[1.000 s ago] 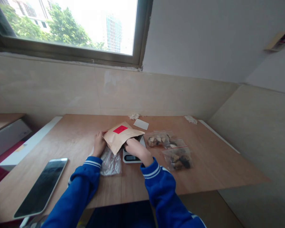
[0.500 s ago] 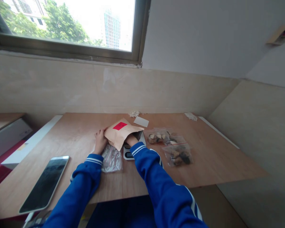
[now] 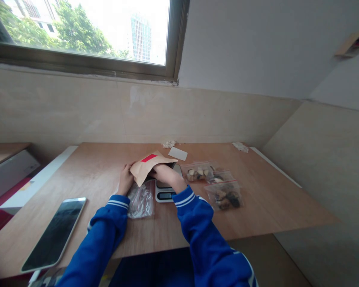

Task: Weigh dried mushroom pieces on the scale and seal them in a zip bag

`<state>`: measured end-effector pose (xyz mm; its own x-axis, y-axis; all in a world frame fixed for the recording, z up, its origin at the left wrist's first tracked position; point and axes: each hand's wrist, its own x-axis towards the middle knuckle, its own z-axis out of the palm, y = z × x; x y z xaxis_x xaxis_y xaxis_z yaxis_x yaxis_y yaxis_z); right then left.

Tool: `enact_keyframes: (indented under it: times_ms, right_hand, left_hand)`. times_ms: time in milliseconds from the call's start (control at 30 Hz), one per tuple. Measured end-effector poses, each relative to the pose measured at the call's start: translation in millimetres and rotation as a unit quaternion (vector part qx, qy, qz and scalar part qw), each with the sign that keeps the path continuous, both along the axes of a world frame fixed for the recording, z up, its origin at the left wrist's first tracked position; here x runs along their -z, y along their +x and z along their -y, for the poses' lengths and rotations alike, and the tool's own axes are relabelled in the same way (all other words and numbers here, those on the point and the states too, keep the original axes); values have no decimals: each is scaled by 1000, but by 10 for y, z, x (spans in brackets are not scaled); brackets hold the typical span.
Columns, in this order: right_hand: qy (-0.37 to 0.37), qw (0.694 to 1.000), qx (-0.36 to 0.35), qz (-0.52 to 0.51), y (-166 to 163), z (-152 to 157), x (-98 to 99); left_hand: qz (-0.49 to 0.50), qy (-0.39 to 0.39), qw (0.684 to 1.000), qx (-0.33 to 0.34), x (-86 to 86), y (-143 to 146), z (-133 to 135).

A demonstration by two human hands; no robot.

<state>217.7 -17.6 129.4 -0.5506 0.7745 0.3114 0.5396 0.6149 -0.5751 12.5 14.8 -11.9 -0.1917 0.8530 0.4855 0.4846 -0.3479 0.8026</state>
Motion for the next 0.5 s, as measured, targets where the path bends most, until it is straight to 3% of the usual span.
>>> enact_keyframes:
  times_ms: [133, 300, 400, 500]
  right_hand:
    - [-44, 996, -75, 15, 87, 205, -204]
    - [-80, 990, -113, 6, 140, 291, -257]
    - [-56, 993, -100, 2, 171, 337, -281]
    - [15, 998, -51, -24, 201, 388, -324]
  left_hand:
    - [-2, 0, 1000, 8, 7, -4, 6]
    - [-14, 5, 1000, -3, 3, 0, 8]
    - [-13, 2, 1000, -1, -9, 2, 18]
    - [-12, -5, 1000, 6, -18, 1, 29]
